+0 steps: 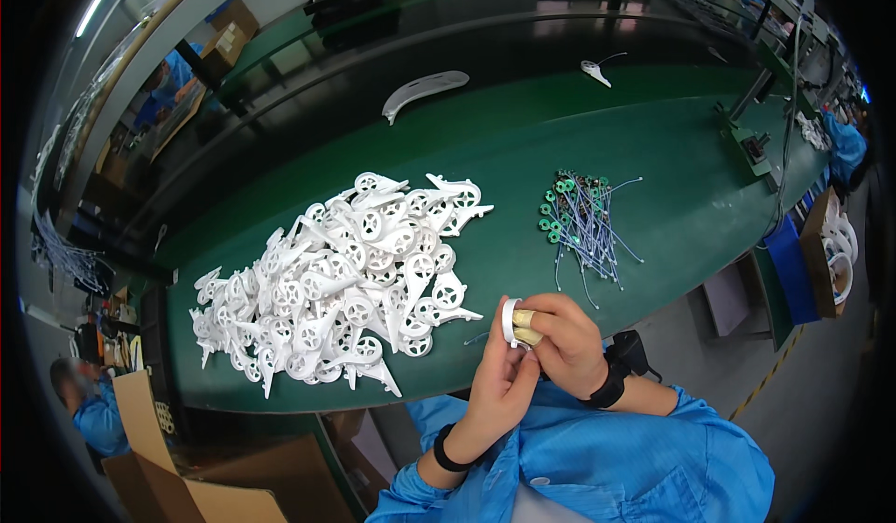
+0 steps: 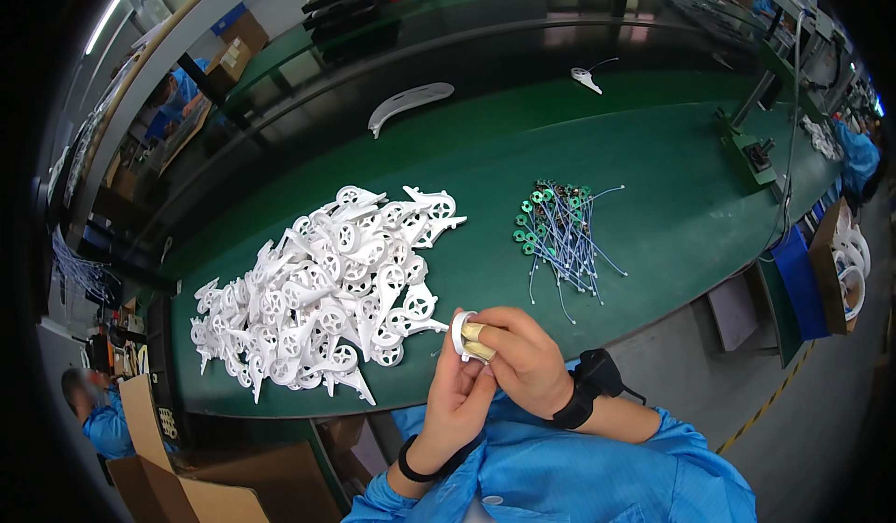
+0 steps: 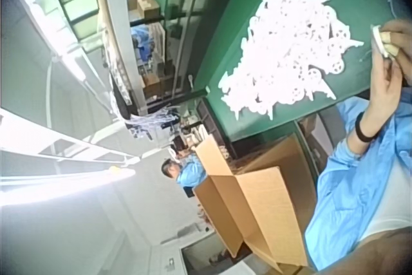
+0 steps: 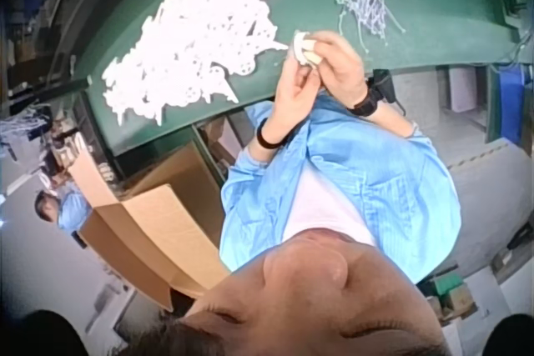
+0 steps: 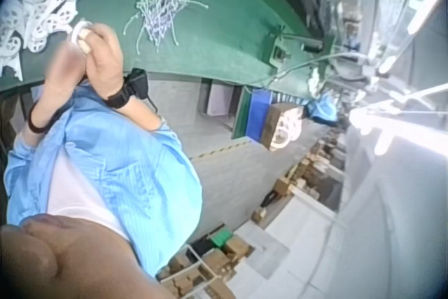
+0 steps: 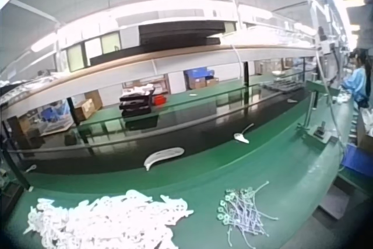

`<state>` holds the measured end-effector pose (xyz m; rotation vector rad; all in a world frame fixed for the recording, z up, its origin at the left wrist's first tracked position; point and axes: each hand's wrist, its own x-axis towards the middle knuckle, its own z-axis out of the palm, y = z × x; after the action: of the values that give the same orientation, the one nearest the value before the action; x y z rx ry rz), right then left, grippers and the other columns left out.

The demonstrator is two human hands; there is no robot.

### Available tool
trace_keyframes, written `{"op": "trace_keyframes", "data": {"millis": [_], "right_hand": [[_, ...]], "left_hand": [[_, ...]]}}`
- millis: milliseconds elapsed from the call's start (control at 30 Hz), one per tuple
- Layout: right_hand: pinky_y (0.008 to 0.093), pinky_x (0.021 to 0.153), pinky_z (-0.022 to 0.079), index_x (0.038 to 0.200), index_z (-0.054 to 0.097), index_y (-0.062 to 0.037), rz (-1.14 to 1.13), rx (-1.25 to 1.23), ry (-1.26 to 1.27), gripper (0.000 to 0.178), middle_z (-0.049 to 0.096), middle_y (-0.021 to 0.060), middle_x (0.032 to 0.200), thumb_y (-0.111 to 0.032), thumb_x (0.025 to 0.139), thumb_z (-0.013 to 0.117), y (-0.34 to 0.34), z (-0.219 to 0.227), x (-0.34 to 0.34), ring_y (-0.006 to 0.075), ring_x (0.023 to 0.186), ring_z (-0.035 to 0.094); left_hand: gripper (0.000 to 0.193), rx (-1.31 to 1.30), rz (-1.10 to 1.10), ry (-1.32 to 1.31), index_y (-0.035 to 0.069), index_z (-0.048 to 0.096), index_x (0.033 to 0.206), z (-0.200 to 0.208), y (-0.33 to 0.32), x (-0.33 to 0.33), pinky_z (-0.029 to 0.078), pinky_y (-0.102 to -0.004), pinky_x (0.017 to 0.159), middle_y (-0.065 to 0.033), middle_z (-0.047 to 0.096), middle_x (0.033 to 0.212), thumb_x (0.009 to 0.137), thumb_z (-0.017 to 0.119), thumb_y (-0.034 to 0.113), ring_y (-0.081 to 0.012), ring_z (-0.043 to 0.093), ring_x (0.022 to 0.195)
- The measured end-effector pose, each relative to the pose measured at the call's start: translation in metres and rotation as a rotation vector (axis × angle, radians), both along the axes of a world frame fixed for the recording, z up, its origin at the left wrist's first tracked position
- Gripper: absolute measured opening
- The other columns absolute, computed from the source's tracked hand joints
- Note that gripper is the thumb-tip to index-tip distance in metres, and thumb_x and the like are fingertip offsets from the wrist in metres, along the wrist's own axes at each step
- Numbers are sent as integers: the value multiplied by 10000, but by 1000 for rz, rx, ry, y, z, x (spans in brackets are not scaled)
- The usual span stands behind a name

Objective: Assembling small electronic components by inserting wired connectors into white plastic housings.

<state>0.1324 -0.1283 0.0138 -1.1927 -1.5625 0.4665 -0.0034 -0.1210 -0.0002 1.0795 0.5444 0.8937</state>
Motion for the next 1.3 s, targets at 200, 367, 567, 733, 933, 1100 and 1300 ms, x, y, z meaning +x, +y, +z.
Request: {"op": "trace_keyframes", "data": {"millis": [200, 367, 567, 733, 933, 1100, 1300], "right_hand": [[360, 790, 496, 1036, 610, 14, -55, -46, -68, 343, 597, 160, 1042, 116, 709, 584, 1, 0, -5, 320, 910, 603], [346, 769, 498, 1029, 612, 17, -111, -94, 26, 284, 597, 157, 1014, 85, 753, 598, 0, -5, -5, 304, 889, 602], [311, 700, 509, 1018, 636, 8, -20, -42, 43, 278, 601, 144, 1018, 107, 759, 622, 1, -11, -6, 255, 841, 623], [337, 728, 494, 1043, 616, 22, 63, -120, 59, 275, 563, 143, 1044, 94, 779, 586, -3, -6, -8, 296, 860, 587], [356, 739, 472, 1009, 615, 16, 44, -53, 11, 266, 579, 138, 960, 82, 752, 603, 4, -4, -7, 310, 852, 564], [366, 722, 455, 948, 602, 4, 62, 1, -33, 216, 583, 125, 925, 63, 741, 617, 4, -4, -1, 315, 818, 548], [348, 656, 450, 833, 595, -10, 40, -11, -13, 179, 590, 106, 858, 95, 700, 653, 3, 6, -7, 289, 764, 547]], "left_hand": [[697, 147, 115, 232, -23, 63, 1486, -14, -2, 1, 490, -255, 743, -167, 500, 1197, 905, 446, -70, -149, 579, 906], [682, 289, 157, 439, -63, 104, 1467, -14, -2, -1, 484, -255, 682, -169, 549, 1066, 895, 475, -51, -138, 578, 821], [639, 282, 143, 412, -8, 93, 1479, -18, -4, -4, 481, -214, 697, -119, 554, 1084, 920, 398, -61, -101, 581, 851], [457, 17, 236, 105, -3, 273, 1417, -19, -3, -4, 350, -174, 459, -52, 536, 783, 1015, 306, 211, -56, 441, 525], [485, 89, 302, 157, -61, 345, 1372, -15, -4, -4, 316, -181, 414, -18, 487, 646, 1038, 283, 285, -41, 401, 468], [497, 146, 266, 198, -73, 367, 1357, -18, -6, -8, 317, -186, 422, -5, 487, 625, 1035, 311, 301, -41, 410, 470], [480, 302, 293, 394, -78, 369, 1347, -13, -9, -11, 413, -220, 502, -55, 560, 703, 1023, 365, 275, -89, 520, 552]]}}
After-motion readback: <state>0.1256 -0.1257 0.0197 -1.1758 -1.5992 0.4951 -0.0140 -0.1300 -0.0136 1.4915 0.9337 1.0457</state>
